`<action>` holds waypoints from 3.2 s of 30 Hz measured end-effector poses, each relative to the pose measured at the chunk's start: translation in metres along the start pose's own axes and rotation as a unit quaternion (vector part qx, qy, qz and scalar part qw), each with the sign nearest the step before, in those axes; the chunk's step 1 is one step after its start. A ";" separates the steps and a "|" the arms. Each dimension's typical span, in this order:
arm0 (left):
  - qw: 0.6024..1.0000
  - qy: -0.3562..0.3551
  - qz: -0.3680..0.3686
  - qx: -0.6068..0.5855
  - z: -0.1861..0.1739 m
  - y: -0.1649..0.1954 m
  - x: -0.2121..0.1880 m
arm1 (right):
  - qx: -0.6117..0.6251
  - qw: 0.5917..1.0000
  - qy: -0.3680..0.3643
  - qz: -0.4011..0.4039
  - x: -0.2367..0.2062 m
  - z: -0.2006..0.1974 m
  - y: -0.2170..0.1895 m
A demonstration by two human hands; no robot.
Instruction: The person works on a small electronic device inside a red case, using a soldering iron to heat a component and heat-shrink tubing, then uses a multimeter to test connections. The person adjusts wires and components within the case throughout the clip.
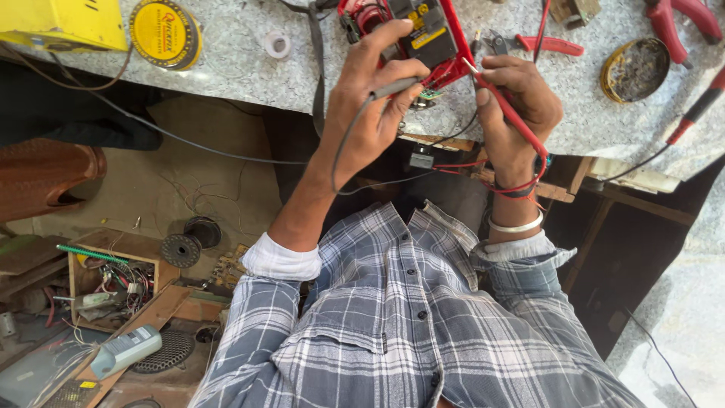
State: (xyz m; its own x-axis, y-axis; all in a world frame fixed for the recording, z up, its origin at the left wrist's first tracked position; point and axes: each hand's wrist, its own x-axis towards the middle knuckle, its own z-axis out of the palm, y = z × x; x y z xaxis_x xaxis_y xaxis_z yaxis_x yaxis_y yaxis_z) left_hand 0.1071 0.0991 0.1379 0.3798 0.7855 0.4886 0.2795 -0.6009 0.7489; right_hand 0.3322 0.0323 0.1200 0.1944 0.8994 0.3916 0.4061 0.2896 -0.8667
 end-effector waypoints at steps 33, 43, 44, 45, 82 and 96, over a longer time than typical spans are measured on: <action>0.999 -0.027 -0.018 -0.029 -0.014 0.012 0.016 | -0.003 1.000 0.017 -0.004 0.000 0.003 -0.004; 0.998 -0.044 -0.029 -0.024 -0.013 0.019 0.018 | -0.082 0.996 -0.004 -0.030 0.007 0.003 -0.021; 0.998 -0.044 -0.030 -0.024 -0.012 0.019 0.018 | -0.092 0.995 0.000 -0.027 0.007 0.004 -0.022; 0.998 -0.044 -0.031 -0.025 -0.012 0.019 0.018 | -0.102 0.995 0.003 -0.023 0.007 0.004 -0.023; 0.999 -0.023 -0.030 -0.026 0.015 0.028 0.007 | 0.009 0.997 0.075 -0.002 -0.027 -0.053 0.009; 0.978 0.170 -0.075 -0.097 0.037 0.013 -0.097 | -0.242 0.970 -0.009 -0.035 -0.068 -0.048 -0.021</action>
State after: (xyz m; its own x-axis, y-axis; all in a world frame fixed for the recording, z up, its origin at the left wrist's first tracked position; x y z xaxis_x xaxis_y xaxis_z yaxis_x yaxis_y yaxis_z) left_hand 0.1061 0.0092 0.0839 0.0232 0.8865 0.4622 0.1242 -0.4613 0.8785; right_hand 0.3532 -0.0505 0.1264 0.1381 0.8899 0.4347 0.7894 0.1661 -0.5910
